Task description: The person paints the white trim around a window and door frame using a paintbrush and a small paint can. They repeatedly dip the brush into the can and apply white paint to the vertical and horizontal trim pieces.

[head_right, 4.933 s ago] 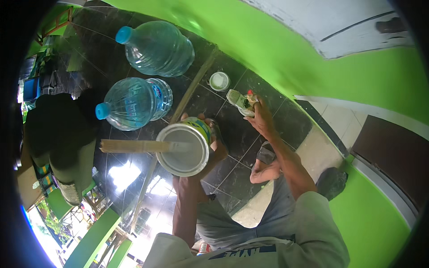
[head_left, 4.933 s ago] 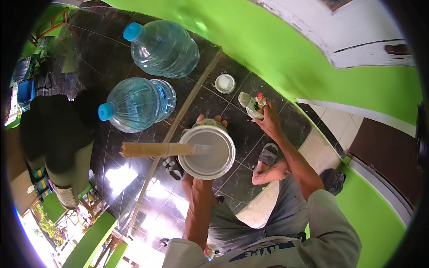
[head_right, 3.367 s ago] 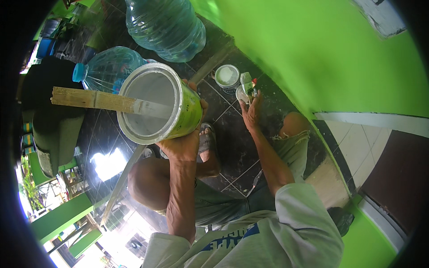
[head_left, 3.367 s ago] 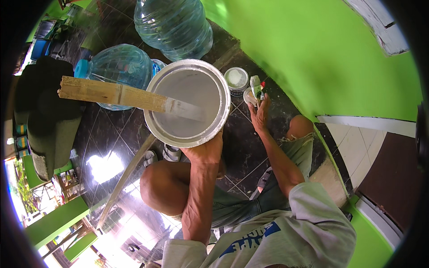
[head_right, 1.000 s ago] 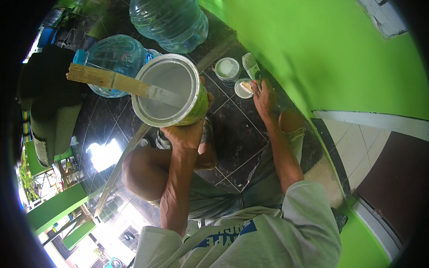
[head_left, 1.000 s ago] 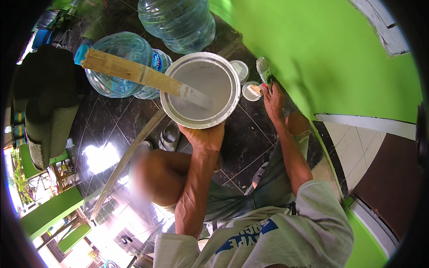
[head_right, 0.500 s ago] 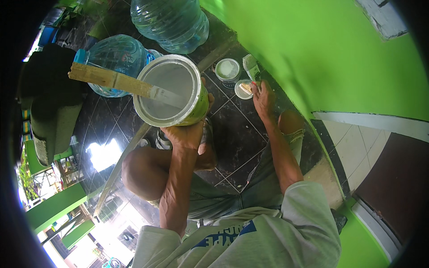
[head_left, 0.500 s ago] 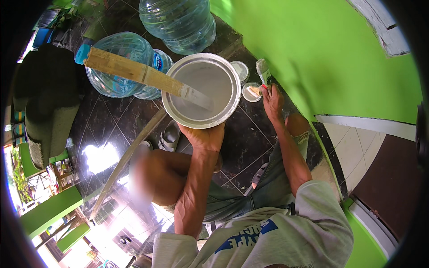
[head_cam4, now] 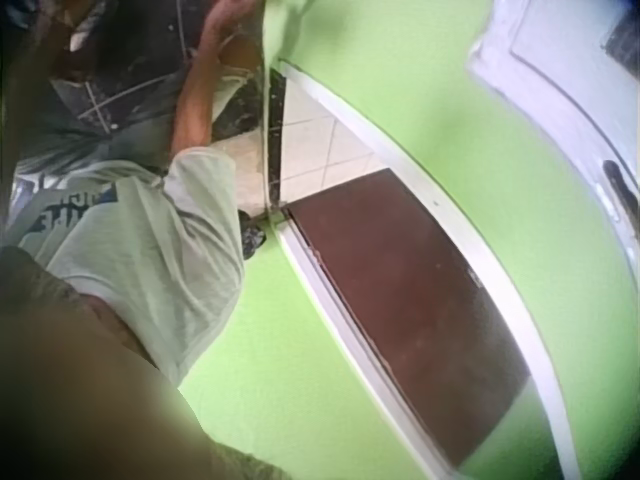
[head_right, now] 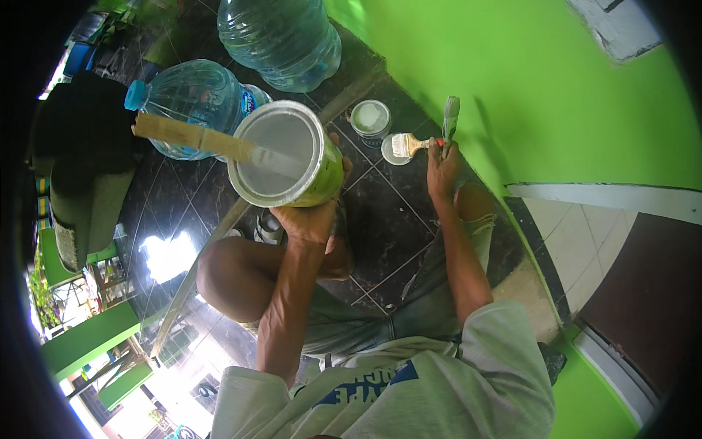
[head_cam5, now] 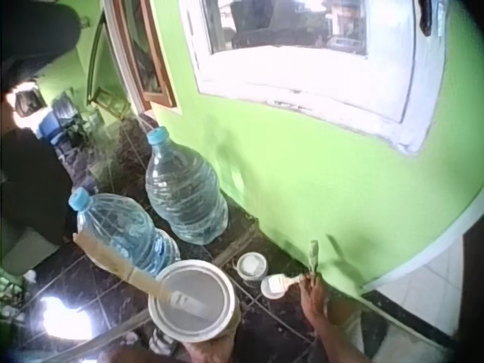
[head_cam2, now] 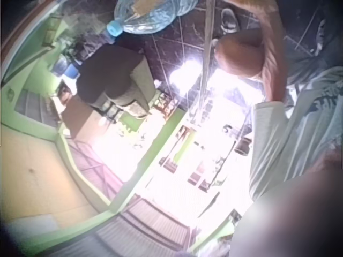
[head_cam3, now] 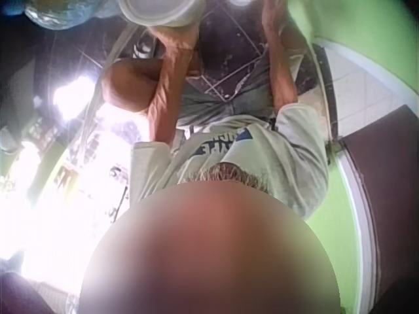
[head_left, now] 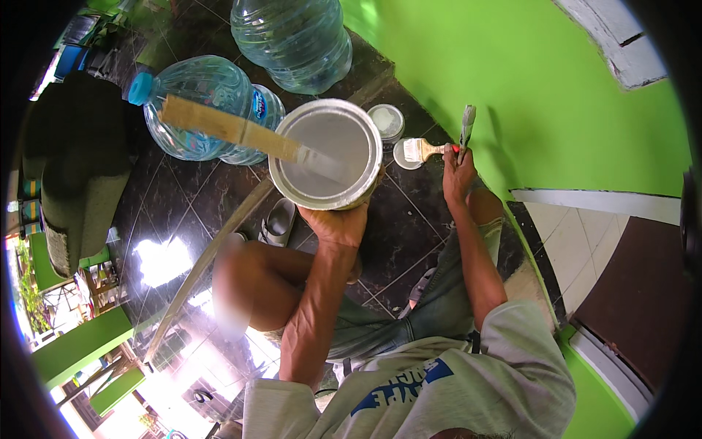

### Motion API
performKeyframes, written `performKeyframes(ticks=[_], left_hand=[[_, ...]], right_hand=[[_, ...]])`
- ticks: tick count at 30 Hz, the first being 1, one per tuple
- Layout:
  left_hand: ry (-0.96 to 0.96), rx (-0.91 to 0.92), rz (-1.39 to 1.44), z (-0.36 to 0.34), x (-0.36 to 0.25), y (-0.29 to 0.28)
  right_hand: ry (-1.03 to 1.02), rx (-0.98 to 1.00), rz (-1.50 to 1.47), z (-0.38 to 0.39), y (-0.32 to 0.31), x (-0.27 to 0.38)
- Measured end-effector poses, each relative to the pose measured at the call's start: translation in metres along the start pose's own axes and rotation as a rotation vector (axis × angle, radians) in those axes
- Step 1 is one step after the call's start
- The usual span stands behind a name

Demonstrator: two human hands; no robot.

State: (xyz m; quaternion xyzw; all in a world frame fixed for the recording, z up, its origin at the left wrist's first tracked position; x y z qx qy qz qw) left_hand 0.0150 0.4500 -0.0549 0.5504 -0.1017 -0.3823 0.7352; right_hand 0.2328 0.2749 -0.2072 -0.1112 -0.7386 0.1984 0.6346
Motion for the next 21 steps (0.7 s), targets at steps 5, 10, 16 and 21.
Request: performKeyframes(ticks=[5,10,16,21], left_hand=[[0.004,0.042,0.101,-0.011,0.01,-0.038],[-0.063,0.086,0.123,-0.04,0.034,-0.093],[-0.136,0.053,0.094,-0.059,0.065,-0.153],[-0.139,0.03,0.07,-0.063,0.073,-0.184]], right_hand=[[0.07,0.084,0.018,0.007,-0.01,-0.009],[0.057,0.049,-0.131,0.011,-0.02,0.01],[0.024,0.024,-0.108,0.014,-0.028,0.019],[-0.001,-0.024,-0.146,0.015,-0.036,0.02]])
Point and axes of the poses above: each hand's wrist, its own z-axis away from the middle knuckle, its own y-axis out of the palm, x = y × z, the point moved 7 cm from there along -z, towards the middle knuckle, and after that the axes turned 2 degrees about y, right-handed, at the moved point
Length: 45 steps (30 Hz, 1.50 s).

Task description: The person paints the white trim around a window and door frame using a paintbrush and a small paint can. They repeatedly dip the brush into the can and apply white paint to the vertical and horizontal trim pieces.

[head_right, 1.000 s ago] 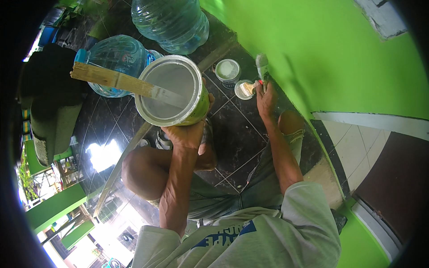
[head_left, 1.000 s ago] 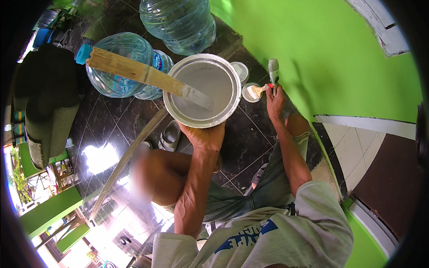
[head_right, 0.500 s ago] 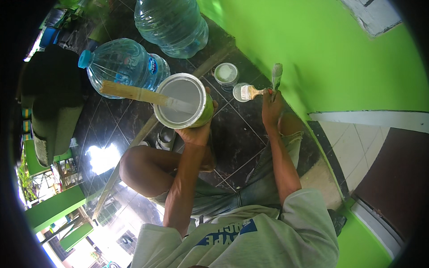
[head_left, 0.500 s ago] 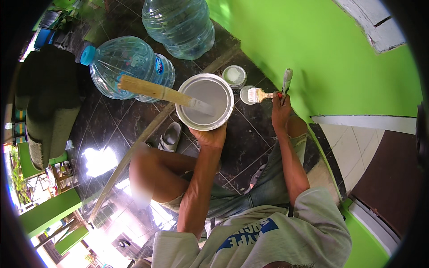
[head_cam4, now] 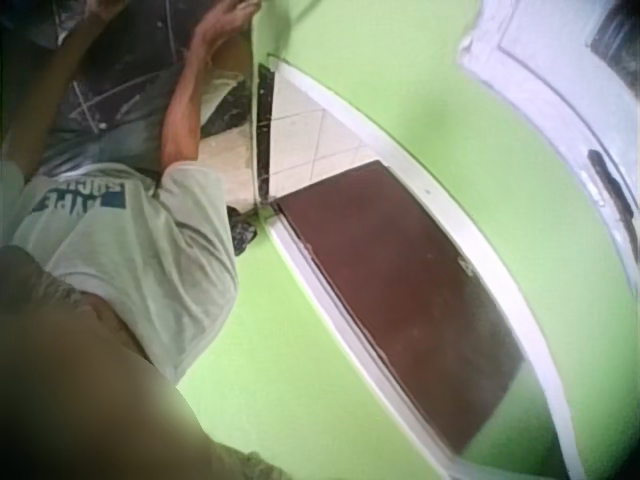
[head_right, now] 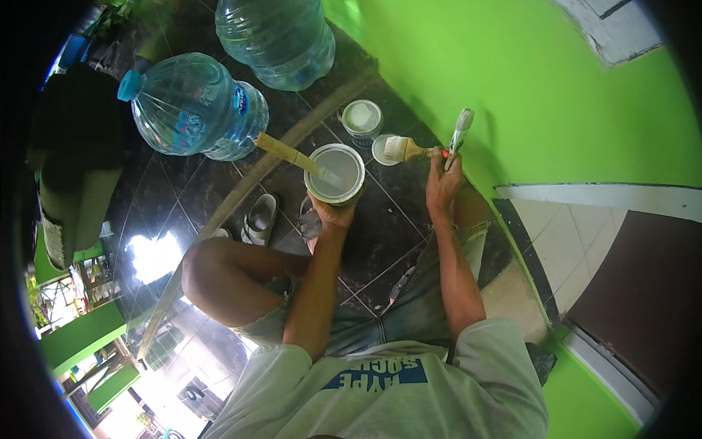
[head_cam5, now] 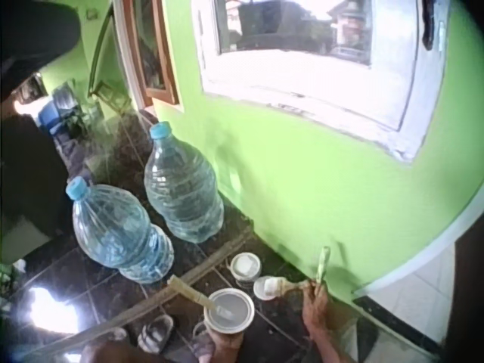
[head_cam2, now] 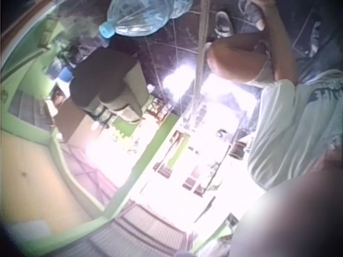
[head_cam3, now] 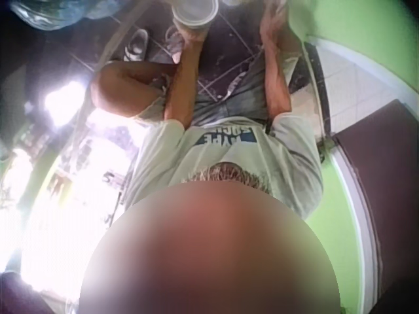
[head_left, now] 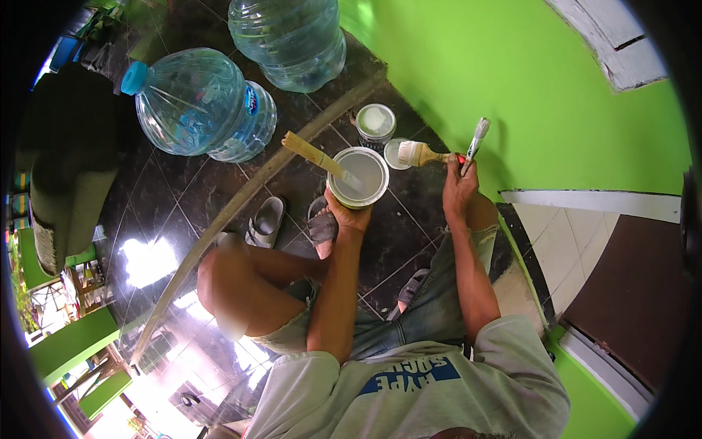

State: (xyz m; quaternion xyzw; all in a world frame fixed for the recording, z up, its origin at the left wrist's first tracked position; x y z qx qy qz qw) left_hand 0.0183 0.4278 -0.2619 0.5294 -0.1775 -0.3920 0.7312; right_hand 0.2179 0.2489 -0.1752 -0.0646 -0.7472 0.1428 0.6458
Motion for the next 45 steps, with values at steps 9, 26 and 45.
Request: performKeyframes(ticks=[9,26,45], left_hand=[[-0.027,-0.137,-0.06,-0.007,0.001,-0.03],[0.004,-0.056,-0.065,-0.006,0.016,0.004],[0.018,-0.081,-0.047,-0.008,0.017,0.005]], right_hand=[[0.148,-0.069,-0.304,-0.003,-0.047,0.082],[-0.387,0.292,0.116,0.0,-0.008,0.201],[-0.71,0.325,0.291,0.008,0.001,0.247]])
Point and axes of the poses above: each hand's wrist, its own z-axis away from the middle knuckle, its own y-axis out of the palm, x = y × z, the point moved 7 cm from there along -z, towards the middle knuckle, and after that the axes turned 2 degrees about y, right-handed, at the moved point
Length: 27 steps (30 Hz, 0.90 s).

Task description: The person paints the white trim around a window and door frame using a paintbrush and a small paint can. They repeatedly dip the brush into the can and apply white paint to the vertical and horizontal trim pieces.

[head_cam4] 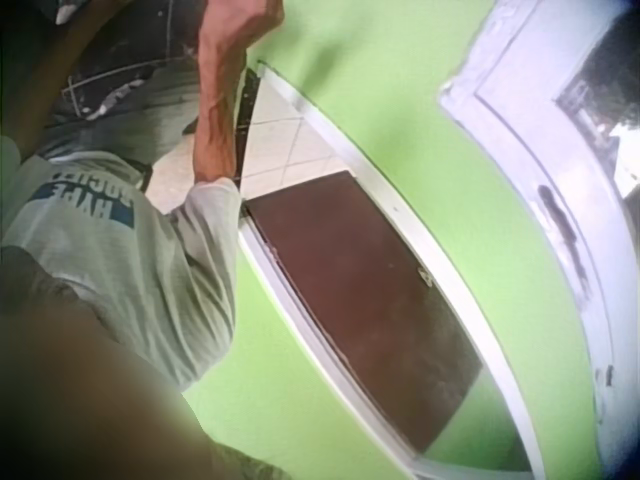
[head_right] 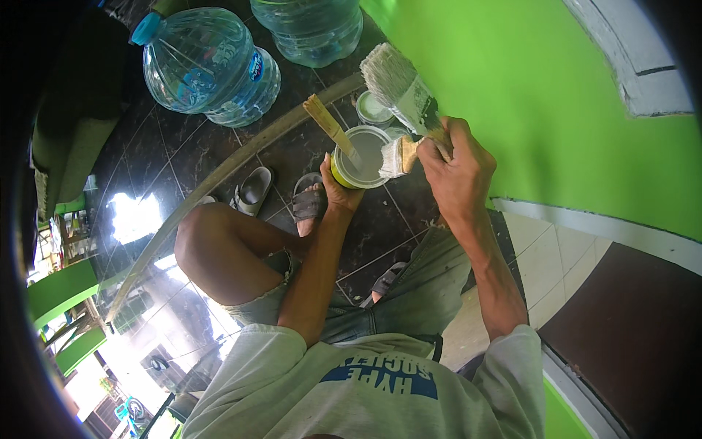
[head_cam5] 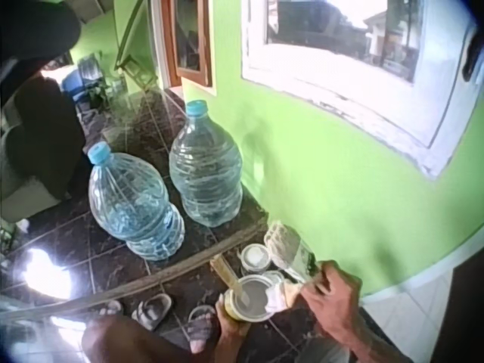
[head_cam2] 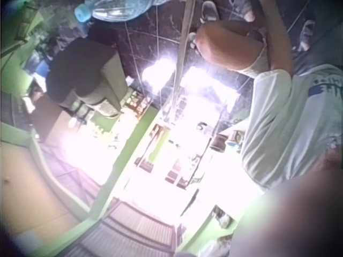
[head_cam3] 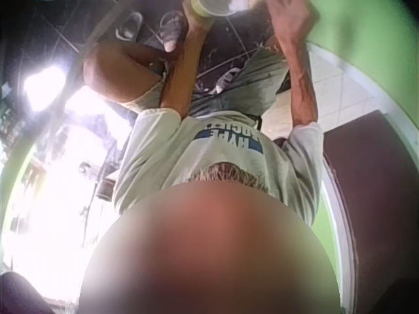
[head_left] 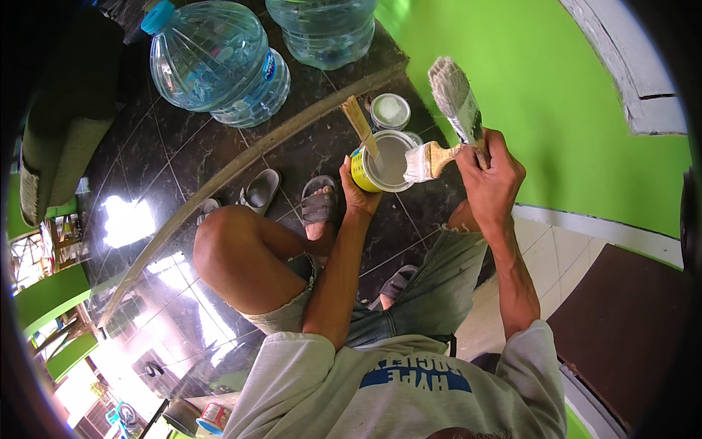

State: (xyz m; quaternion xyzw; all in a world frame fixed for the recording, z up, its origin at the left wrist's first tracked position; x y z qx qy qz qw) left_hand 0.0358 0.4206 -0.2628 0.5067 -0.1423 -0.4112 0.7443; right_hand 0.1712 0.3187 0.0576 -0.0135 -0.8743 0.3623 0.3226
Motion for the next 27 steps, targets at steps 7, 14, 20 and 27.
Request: performKeyframes(ticks=[7,14,20,27], left_hand=[[-0.014,0.0,-0.016,0.003,-0.001,0.0],[-0.047,0.006,0.023,0.008,-0.002,0.008],[-0.048,0.022,0.024,0.012,-0.001,0.023],[-0.067,0.034,0.042,0.009,-0.003,0.028]], right_hand=[[0.151,-0.01,-0.066,0.003,-0.015,-0.018],[0.407,0.101,-0.44,0.015,-0.027,-0.046],[0.059,0.224,-0.397,0.034,-0.017,-0.052],[-0.226,0.498,-0.221,0.032,-0.025,-0.032]])
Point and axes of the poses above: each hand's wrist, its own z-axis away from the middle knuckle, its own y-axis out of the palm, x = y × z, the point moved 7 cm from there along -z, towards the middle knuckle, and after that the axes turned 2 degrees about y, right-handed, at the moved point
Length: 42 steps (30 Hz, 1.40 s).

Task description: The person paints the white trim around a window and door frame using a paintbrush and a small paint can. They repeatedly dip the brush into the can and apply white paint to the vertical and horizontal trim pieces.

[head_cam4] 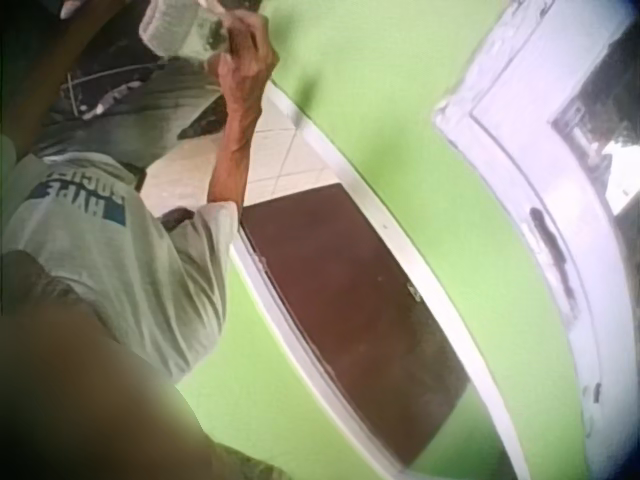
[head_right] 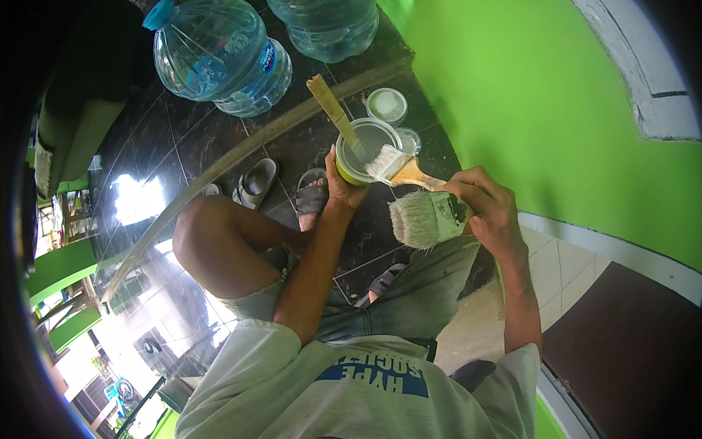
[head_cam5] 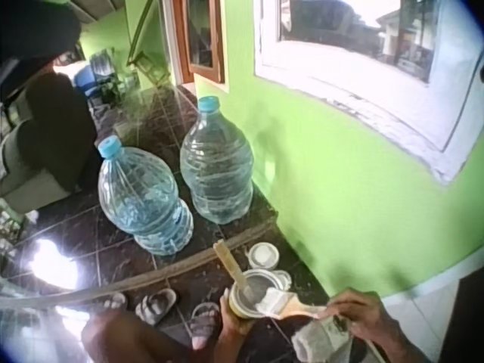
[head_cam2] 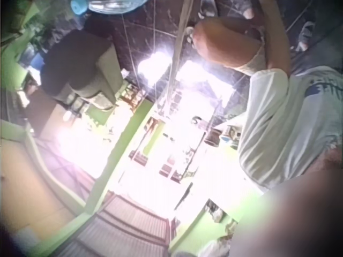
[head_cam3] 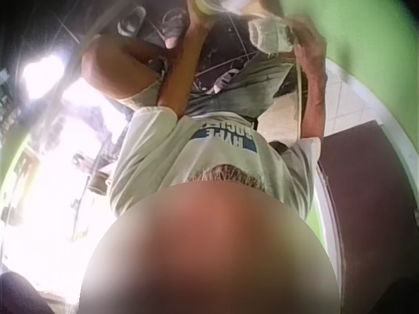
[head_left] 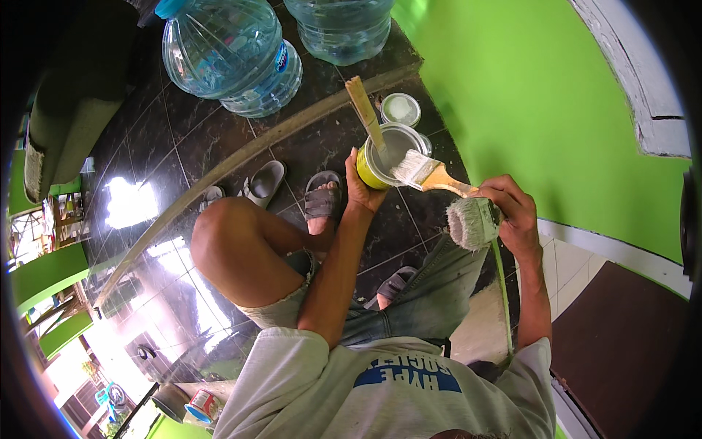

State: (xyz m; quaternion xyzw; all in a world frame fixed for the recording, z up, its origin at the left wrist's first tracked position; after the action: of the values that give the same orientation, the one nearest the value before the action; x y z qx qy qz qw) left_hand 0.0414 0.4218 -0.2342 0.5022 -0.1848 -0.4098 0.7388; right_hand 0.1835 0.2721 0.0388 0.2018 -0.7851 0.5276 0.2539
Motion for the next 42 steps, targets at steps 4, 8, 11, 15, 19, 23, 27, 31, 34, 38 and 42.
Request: performKeyframes(ticks=[4,8,11,15,19,23,27,31,34,38,42], left_hand=[[-0.008,-0.005,-0.031,0.003,0.0,0.003],[-0.006,-0.026,-0.039,0.004,0.0,0.001],[-0.003,-0.022,-0.034,0.003,0.001,0.001],[-0.008,-0.02,-0.03,0.0,0.003,-0.004],[-0.018,-0.017,-0.021,0.0,0.005,-0.004],[-0.004,-0.056,-0.02,0.001,0.005,-0.005],[0.011,-0.042,-0.02,0.001,0.003,-0.003],[0.009,-0.028,0.007,0.001,0.007,-0.003],[0.013,-0.034,0.044,0.003,0.013,0.001],[0.02,-0.021,0.103,0.006,0.021,0.008],[0.026,0.05,0.085,0.009,0.029,0.015]], right_hand=[[-0.008,0.102,-0.001,-0.011,-0.014,0.011],[-0.052,0.164,0.053,-0.023,-0.019,0.023],[-0.068,0.185,0.055,-0.027,-0.021,0.026],[-0.063,0.202,0.037,-0.03,-0.023,0.025],[-0.052,0.211,0.045,-0.03,-0.029,0.025],[-0.014,0.194,-0.015,-0.025,-0.036,0.022],[0.075,0.042,-0.076,-0.009,-0.05,0.012],[0.116,-0.21,0.027,0.012,-0.047,0.009],[0.063,-0.368,0.035,0.028,-0.021,0.009],[0.019,-0.427,0.093,0.034,0.029,0.022],[-0.036,-0.463,0.147,0.032,0.06,0.027]])
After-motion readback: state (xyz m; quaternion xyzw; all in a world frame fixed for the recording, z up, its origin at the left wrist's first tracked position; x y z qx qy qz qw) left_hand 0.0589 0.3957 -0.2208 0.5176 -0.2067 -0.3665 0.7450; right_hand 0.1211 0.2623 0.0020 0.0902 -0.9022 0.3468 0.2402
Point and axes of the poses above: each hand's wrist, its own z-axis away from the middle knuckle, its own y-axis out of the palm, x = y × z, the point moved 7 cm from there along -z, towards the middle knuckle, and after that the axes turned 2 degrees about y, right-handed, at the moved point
